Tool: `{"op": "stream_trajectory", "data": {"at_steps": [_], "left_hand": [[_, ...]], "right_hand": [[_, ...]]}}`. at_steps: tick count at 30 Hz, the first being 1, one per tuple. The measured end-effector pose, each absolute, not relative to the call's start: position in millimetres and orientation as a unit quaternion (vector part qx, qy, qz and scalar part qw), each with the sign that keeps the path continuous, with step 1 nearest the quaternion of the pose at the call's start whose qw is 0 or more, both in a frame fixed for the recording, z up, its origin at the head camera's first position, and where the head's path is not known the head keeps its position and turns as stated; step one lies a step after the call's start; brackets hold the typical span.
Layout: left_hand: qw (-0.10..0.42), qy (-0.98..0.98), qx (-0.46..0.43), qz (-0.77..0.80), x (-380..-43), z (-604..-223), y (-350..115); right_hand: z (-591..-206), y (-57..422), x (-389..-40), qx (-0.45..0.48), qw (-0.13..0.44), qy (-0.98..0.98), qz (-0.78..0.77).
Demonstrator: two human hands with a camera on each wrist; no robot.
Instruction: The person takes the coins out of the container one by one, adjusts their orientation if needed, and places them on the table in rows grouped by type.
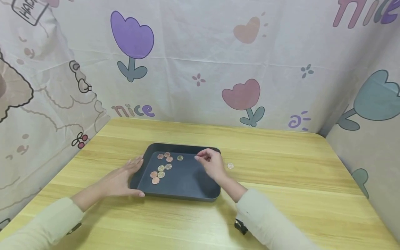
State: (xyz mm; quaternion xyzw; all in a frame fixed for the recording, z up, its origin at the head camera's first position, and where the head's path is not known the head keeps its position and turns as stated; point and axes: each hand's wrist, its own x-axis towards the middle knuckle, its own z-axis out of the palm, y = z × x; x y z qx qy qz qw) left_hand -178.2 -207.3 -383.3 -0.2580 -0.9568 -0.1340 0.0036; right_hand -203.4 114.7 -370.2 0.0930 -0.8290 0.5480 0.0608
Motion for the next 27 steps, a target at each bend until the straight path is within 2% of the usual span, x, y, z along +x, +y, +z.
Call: {"op": "stream_trajectory", "data": {"at_steps": [16,27], "left_hand": [[-0.01,-0.957,-0.257,-0.137,-179,-382,-208],[-0.014,-0.956,-0.255,-0.144,-180,-382,-209]], "right_hand": [[-377,38,-204,0.137,-0.01,-0.777,0.614],[-394,12,-202,0.162,-0.115,-0.807,0.556]]}}
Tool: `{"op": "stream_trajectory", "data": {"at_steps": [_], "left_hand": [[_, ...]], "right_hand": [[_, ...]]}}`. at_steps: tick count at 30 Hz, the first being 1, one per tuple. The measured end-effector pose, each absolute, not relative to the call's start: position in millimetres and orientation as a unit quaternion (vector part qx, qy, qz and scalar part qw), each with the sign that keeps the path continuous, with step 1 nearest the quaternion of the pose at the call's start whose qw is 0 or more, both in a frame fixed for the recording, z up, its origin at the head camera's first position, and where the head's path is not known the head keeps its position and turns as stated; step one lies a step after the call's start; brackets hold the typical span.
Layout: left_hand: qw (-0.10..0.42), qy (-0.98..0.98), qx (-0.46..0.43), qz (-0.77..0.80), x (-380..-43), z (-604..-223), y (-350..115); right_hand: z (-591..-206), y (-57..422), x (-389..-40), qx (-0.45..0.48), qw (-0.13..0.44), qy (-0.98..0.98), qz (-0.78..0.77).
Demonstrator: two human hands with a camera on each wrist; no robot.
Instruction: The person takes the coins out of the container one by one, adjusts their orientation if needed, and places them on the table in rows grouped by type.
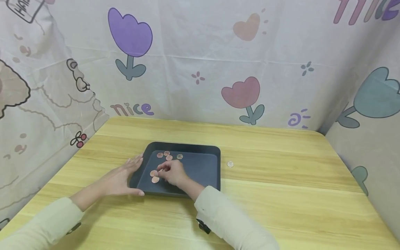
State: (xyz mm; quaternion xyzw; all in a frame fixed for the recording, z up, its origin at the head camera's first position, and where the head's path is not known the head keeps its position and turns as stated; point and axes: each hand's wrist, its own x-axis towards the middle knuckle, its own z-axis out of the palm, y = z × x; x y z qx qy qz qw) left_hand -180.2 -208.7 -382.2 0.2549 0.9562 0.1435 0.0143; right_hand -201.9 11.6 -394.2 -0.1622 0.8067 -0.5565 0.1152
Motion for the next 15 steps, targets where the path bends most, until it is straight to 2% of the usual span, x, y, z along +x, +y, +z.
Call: {"op": "stream_trajectory", "data": {"at_steps": [9,15], "left_hand": [[0.011,0.954,0.262,0.142,-179.4,-380.5,-207.9],[0.009,0.954,0.264,0.144,-177.5,-378.4,-207.5]], "right_hand": [[-401.6,5.0,-200.6,-0.185,0.115,0.847,-0.485],[-403.4,1.4,-201.1,-0.213,0.089,0.867,-0.441]]}}
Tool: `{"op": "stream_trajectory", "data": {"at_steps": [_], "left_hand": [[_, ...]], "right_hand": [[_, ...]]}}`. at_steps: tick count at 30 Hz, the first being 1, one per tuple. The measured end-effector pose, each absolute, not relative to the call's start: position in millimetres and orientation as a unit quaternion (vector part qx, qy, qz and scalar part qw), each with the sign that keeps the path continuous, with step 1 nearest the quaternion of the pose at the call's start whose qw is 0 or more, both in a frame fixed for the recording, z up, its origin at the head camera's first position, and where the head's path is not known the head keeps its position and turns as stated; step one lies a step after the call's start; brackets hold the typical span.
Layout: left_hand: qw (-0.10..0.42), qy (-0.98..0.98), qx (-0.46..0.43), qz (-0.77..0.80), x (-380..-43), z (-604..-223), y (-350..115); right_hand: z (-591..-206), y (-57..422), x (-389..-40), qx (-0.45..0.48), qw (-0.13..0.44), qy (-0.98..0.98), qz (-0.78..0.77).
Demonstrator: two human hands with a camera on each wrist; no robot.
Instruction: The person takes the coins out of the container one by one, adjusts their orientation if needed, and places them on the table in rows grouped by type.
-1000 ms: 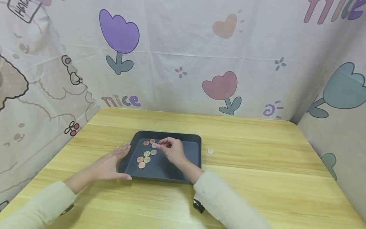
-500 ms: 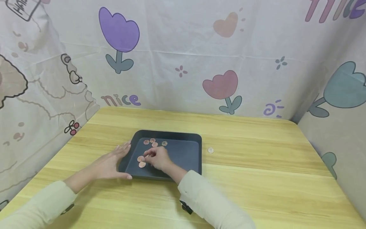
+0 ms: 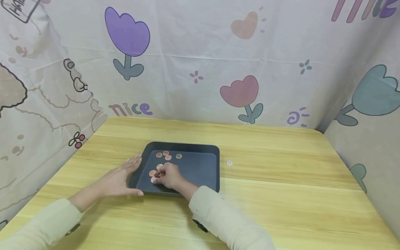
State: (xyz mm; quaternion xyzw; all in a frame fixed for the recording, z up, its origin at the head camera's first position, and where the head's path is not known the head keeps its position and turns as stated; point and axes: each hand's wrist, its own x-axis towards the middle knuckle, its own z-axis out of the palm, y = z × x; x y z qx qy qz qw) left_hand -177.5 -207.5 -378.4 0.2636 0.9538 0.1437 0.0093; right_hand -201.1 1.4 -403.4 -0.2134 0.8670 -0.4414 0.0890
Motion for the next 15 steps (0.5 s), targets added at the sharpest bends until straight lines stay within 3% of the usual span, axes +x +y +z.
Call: {"op": "stream_trajectory", "data": {"at_steps": [15], "left_hand": [[0.01,0.953,0.265,0.145,-180.2,-381.3,-208.5]], "right_hand": [[-403.6,-8.6,-199.4,-0.213,0.054,0.896,-0.385]]}}
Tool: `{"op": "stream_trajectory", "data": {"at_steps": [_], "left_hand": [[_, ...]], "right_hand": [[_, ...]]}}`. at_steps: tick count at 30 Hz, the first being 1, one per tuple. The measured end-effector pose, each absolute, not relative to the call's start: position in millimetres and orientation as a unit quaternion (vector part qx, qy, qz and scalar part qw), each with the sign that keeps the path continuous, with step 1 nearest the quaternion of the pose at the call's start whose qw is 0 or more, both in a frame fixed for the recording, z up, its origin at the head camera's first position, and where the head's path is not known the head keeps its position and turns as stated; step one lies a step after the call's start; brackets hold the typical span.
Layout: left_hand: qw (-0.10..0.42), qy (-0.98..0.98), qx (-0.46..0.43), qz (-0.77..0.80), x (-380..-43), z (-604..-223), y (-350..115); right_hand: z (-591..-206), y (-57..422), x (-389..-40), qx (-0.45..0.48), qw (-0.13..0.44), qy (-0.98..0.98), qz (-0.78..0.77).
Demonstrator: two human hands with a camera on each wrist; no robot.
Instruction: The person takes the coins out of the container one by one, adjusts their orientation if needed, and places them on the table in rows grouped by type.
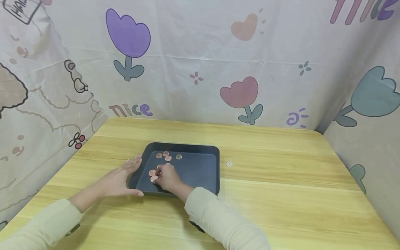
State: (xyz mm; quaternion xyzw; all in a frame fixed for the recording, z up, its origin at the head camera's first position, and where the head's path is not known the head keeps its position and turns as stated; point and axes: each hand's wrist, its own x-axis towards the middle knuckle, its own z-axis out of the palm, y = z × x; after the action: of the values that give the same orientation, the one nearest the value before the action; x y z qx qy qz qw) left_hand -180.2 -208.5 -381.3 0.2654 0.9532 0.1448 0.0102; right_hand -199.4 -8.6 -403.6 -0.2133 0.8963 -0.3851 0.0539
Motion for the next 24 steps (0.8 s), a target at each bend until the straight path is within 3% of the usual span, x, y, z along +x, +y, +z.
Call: {"op": "stream_trajectory", "data": {"at_steps": [24], "left_hand": [[0.011,0.952,0.266,0.15,-180.8,-382.8,-208.3]], "right_hand": [[-398.9,-9.7,-197.9,-0.259,0.059,0.924,-0.274]]}}
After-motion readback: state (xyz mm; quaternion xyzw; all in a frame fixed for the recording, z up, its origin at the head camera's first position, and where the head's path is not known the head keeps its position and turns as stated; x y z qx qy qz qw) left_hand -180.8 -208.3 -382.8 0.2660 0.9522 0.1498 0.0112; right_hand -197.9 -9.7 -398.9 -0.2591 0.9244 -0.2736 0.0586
